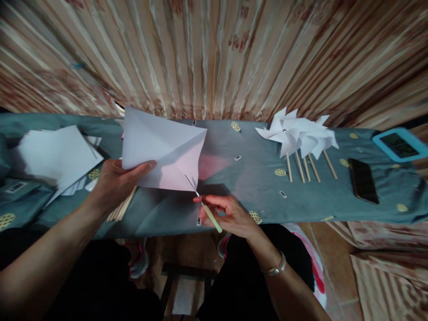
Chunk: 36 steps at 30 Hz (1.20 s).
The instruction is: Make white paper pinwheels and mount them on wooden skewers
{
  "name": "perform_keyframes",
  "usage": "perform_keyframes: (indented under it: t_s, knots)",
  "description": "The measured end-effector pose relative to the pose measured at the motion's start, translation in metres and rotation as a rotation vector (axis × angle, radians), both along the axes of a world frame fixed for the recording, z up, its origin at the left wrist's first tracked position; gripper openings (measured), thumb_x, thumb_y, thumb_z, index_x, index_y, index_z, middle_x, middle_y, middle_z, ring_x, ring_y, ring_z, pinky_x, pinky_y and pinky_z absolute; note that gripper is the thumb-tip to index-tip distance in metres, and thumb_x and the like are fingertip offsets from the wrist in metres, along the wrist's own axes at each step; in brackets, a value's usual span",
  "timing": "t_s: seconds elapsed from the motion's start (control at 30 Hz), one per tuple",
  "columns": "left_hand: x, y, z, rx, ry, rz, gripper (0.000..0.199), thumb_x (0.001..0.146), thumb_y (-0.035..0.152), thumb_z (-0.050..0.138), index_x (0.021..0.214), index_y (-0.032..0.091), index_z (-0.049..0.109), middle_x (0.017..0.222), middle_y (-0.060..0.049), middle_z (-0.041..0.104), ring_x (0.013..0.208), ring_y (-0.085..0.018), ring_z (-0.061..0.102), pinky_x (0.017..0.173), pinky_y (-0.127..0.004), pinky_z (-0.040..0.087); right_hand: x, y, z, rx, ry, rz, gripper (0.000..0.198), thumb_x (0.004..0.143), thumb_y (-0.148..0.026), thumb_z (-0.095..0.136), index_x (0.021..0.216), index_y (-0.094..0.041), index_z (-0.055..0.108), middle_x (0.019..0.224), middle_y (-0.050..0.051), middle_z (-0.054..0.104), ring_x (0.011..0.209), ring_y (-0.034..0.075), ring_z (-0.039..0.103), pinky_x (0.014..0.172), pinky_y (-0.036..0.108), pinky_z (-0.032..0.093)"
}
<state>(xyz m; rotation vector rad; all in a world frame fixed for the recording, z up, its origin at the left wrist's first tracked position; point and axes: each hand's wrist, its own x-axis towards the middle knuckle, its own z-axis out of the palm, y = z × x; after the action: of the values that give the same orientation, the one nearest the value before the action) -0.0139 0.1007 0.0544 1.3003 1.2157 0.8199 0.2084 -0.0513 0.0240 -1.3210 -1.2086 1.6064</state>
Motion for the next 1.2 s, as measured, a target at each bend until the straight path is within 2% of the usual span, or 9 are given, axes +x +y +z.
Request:
perform_keyframes:
  t_s: [0.23, 0.43, 0.67, 1.0, 1.2]
  knots:
    - [-0.001, 0.002, -0.004, 0.024, 0.002, -0.017, 0.022, 0.064, 0.037, 0.077, 0.071, 0.017, 0.072, 0.069, -0.002, 0.070, 0.058, -0.015, 0.058, 0.052, -0.024, 0.047, -0.002, 0.001, -0.001, -0.014, -0.033, -0.011, 0.048, 0.074, -0.031, 0.073, 0.120, -0.017, 0.064, 0.081, 0.000, 0.066, 0.064, 0.008, 0.056, 0.060, 0.023, 0.047]
    - [-0.004, 0.004, -0.009, 0.042, 0.017, -0.039, 0.024, 0.066, 0.038, 0.077, 0.071, 0.015, 0.072, 0.067, -0.003, 0.068, 0.057, -0.014, 0.058, 0.052, -0.024, 0.047, -0.001, -0.001, -0.005, -0.032, -0.053, -0.005, 0.045, 0.076, -0.030, 0.071, 0.119, -0.019, 0.065, 0.079, 0.000, 0.064, 0.062, 0.007, 0.053, 0.057, 0.022, 0.044]
    - [-0.002, 0.001, -0.005, 0.037, 0.000, -0.035, 0.027, 0.066, 0.039, 0.077, 0.073, 0.013, 0.072, 0.070, -0.005, 0.069, 0.058, -0.014, 0.058, 0.053, -0.025, 0.047, -0.002, 0.000, -0.003, -0.043, -0.042, -0.019, 0.044, 0.074, -0.033, 0.074, 0.116, -0.020, 0.067, 0.076, -0.001, 0.063, 0.065, 0.008, 0.056, 0.061, 0.022, 0.046]
    - [-0.006, 0.004, -0.011, 0.039, 0.023, -0.043, 0.030, 0.067, 0.041, 0.076, 0.074, 0.013, 0.072, 0.070, -0.006, 0.069, 0.059, -0.015, 0.059, 0.056, -0.025, 0.048, -0.007, 0.001, 0.002, -0.103, -0.024, -0.070, 0.048, 0.070, -0.034, 0.077, 0.114, -0.019, 0.069, 0.069, -0.003, 0.057, 0.058, 0.007, 0.048, 0.057, 0.023, 0.043]
    - [-0.004, 0.002, -0.008, 0.020, 0.010, -0.036, 0.030, 0.066, 0.040, 0.077, 0.076, 0.012, 0.072, 0.070, -0.005, 0.069, 0.058, -0.013, 0.058, 0.055, -0.024, 0.048, -0.006, 0.001, -0.001, -0.077, -0.037, -0.069, 0.047, 0.070, -0.036, 0.077, 0.113, -0.019, 0.069, 0.070, -0.002, 0.059, 0.060, 0.008, 0.051, 0.058, 0.023, 0.044]
